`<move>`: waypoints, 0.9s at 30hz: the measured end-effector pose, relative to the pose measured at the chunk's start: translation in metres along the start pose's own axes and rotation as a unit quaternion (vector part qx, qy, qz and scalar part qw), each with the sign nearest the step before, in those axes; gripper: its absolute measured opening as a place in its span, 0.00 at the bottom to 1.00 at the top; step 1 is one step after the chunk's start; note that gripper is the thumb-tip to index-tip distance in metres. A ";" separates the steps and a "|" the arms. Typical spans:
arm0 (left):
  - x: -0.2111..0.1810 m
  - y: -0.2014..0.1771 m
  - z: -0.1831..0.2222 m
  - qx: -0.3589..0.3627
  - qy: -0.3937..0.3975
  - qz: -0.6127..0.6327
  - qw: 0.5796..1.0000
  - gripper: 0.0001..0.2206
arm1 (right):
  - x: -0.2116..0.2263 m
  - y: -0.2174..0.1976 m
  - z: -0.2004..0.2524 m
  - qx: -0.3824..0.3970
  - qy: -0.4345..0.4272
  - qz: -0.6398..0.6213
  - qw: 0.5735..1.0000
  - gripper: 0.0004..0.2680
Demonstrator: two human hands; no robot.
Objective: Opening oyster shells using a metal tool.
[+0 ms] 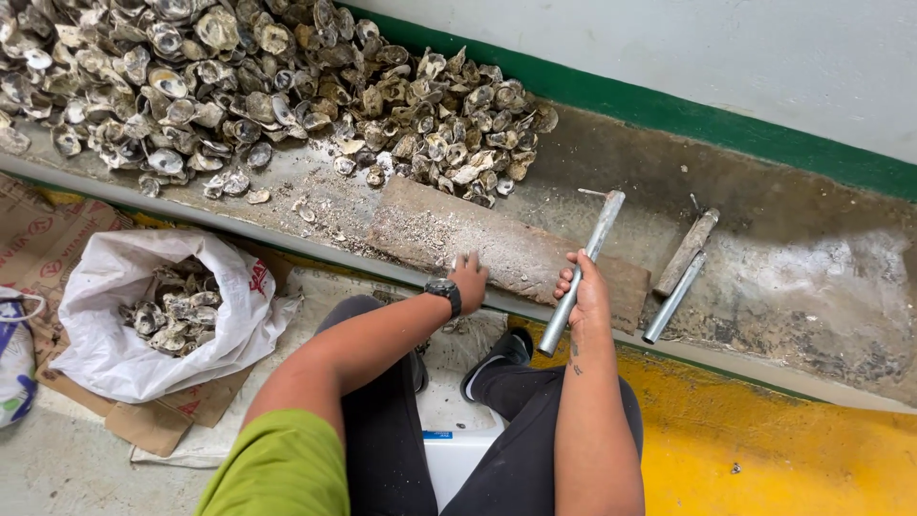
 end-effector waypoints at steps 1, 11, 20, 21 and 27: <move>0.005 0.004 -0.010 -0.001 0.001 -0.004 1.000 0.28 | 0.000 0.004 0.001 0.000 -0.001 -0.004 1.000 0.11; 0.060 -0.125 -0.112 -0.292 -0.084 0.126 0.944 0.14 | 0.003 0.011 0.009 0.000 0.001 0.000 1.000 0.10; 0.113 -0.115 -0.164 -0.325 -0.140 0.182 0.917 0.19 | -0.003 0.009 -0.001 0.006 0.023 0.005 1.000 0.10; 0.120 -0.121 -0.153 -0.320 -0.167 0.234 0.903 0.18 | -0.004 0.013 0.002 0.009 0.028 0.010 1.000 0.10; 0.141 -0.109 -0.156 -0.324 -0.075 0.058 0.941 0.22 | -0.009 0.024 0.010 0.006 0.025 0.025 0.999 0.09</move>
Point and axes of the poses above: each hand's wrist, its own z-axis away from the middle knuckle, its own y-axis out of the palm, x = y × z, the point moved 4 cm from there along -z, towards the middle knuckle, and after that the axes turned 1 degree about -y, right-handed, at the moved point
